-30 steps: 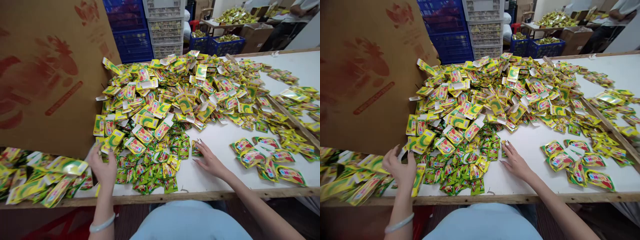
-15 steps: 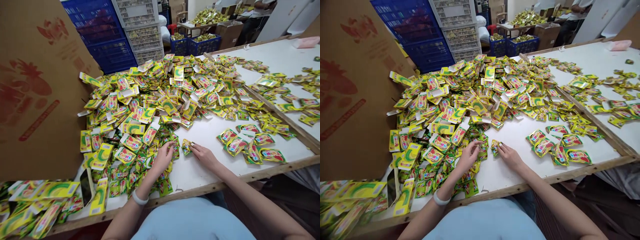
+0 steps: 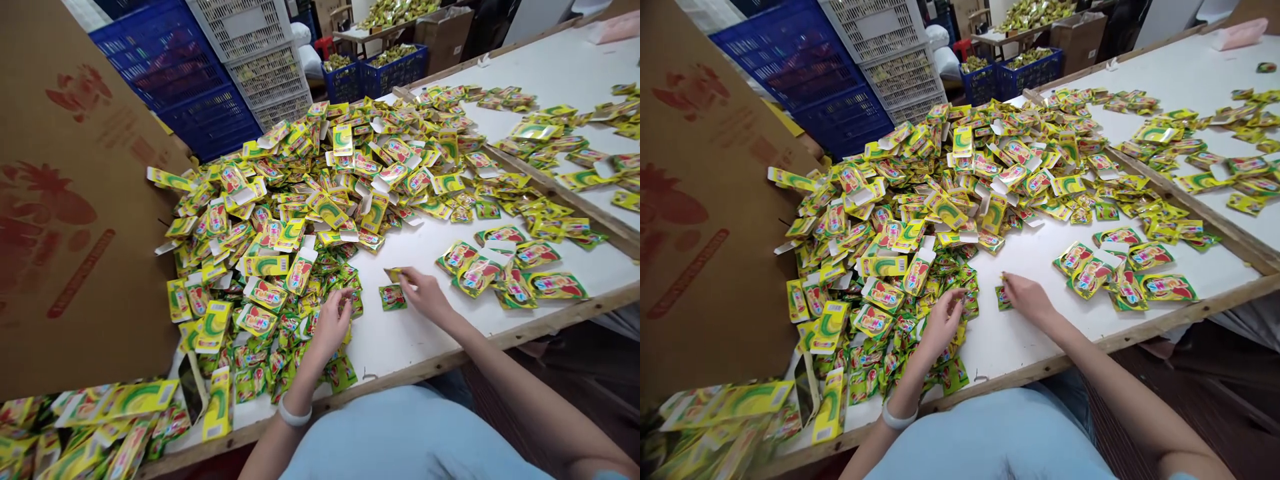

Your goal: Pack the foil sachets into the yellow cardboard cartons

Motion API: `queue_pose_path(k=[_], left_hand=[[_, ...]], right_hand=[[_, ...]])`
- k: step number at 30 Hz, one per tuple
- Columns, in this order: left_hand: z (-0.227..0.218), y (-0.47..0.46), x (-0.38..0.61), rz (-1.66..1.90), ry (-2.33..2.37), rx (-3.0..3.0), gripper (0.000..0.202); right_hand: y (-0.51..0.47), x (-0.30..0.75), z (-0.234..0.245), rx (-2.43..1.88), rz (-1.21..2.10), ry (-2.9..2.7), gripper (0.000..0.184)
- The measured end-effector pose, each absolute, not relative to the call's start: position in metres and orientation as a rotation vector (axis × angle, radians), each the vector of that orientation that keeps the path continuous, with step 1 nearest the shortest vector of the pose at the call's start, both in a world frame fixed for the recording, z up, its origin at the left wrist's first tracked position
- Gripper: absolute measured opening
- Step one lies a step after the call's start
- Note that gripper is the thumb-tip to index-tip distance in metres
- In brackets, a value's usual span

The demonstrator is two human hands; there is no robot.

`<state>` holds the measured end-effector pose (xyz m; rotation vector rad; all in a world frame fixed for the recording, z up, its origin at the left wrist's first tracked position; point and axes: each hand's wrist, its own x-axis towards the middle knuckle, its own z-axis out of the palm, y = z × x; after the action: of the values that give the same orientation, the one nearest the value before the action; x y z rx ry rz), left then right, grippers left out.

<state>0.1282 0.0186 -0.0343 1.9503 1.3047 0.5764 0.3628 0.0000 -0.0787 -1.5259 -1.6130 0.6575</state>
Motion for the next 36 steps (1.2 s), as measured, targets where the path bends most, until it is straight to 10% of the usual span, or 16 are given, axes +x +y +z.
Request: queue_pose_path(k=[7,14,23,27,36], left_hand=[[-0.037,0.038,0.183,0.286,1.174,2.418,0.039],[-0.059,0.045,0.203,0.199,1.053,2.122,0.014],[-0.032,0.031,0.177,0.303,0.779,1.327,0.046],[-0.038,0.031,0.184,0.306,0.819,1.433,0.043],[0.020,0.155,0.234,0.609,1.200,2.263,0.035]], right_hand=[[-0.031,0.396,-0.089,-1.278,1.320,-0.648,0.050],[-0.039,0.381,-0.101,-1.261,1.175,-0.851,0.042],[-0.038,0.353,-0.066,-1.349,1.042,-1.143,0.030],[-0.040,0.361,-0.059,-1.188,1.430,-0.930,0.057],[-0.047,0.391,-0.073,-1.190,1.489,-0.609,0.050]])
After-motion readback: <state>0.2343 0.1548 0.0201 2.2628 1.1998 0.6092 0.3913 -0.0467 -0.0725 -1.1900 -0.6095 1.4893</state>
